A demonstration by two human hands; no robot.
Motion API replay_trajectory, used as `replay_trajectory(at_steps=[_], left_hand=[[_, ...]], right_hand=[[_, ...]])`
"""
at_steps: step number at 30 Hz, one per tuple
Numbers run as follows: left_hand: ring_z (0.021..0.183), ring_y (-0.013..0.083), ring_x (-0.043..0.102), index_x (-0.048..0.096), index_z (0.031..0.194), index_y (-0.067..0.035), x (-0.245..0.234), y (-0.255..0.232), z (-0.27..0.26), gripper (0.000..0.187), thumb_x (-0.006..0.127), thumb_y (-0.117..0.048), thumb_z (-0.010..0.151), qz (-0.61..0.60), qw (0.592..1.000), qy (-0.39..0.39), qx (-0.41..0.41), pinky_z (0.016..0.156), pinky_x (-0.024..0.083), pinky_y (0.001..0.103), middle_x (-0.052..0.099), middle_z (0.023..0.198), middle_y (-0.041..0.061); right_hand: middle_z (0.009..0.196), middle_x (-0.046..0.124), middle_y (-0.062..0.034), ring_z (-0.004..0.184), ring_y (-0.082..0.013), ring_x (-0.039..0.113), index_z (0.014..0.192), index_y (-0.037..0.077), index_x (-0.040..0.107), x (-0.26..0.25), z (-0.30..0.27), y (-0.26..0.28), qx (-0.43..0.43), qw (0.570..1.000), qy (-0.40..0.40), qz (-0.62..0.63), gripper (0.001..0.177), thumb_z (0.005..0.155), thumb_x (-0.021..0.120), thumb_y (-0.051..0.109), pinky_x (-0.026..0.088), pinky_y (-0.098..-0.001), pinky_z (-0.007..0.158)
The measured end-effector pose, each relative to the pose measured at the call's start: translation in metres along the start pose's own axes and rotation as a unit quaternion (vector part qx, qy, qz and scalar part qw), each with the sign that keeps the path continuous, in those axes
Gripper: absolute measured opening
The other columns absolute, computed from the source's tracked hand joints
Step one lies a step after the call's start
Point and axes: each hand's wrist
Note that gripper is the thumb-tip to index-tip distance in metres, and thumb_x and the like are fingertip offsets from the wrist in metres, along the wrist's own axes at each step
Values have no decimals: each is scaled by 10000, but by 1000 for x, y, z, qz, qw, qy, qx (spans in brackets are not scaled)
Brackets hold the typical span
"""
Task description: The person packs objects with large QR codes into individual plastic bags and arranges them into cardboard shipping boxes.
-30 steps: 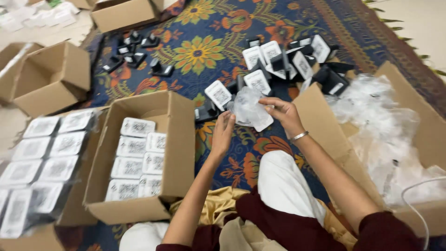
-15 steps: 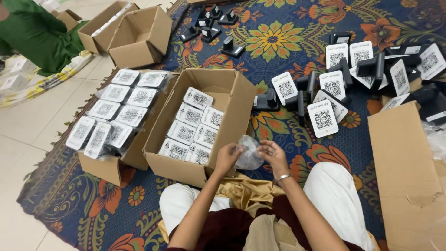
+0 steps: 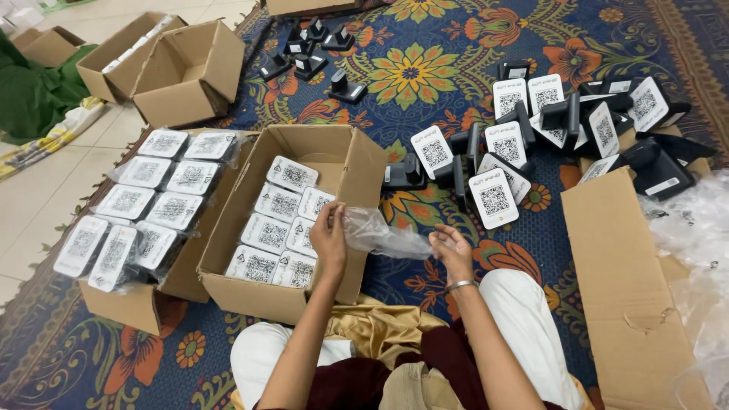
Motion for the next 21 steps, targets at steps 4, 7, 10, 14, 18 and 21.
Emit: replay_trajectory(at_steps=[4,7,10,14,18,21], left_hand=[[702,54,619,735,1064,-67,11,-3,7,164,634,-186,1011,19,1000,14,21,592,474,220,720,816,1],[653,73,564,715,1084,-66,19,6,15,171,623,-200,1029,-73,993,60,-76,545,444,233,700,830,14],[725,50,606,738,1086,-60,23,15,25,174,660,-194,1007,-104,990,61,-71,564,492,214,717,901,-2],[695,82,592,734,1113,-53,21,-2,33,218,645,-228,1019,-103,993,42,-49,560,456,242,728,926,27],[948,174,635,591,1204,22,39,36,29,277,639,-244,1142,-4,997,71,-12,818,510,320,651,1064,118],[807,192,711,479,1232,-61,36,-44,4,366,675,-290,1024,33,969,179,-168,810,557,342,681,944,110]], right_hand=[[1053,714,-80,818,-137,600,1277,26,646,0,-3,18,-2,999,-26,25,410,896,787,77,486,-252,641],[1076,739,-48,983,-114,712,1244,71,604,11,-11,47,28,989,-16,143,405,882,754,174,576,-239,789],[1143,769,-41,1057,-111,717,1247,94,617,3,-5,38,34,976,76,202,491,785,769,170,585,-225,927],[1082,746,-83,971,-173,681,1192,-8,703,-22,14,-5,73,997,18,-34,337,949,733,223,573,-301,873],[1041,710,-28,957,-128,648,1125,71,655,-11,8,15,48,994,-63,80,241,1012,676,283,515,-291,840],[1024,723,-3,986,-115,683,1076,100,623,-11,8,20,54,989,-108,88,213,977,644,287,556,-295,866]])
Point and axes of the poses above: each hand's wrist, its own z-axis towards the middle knuckle, its own x-axis out of the palm, y = z × x
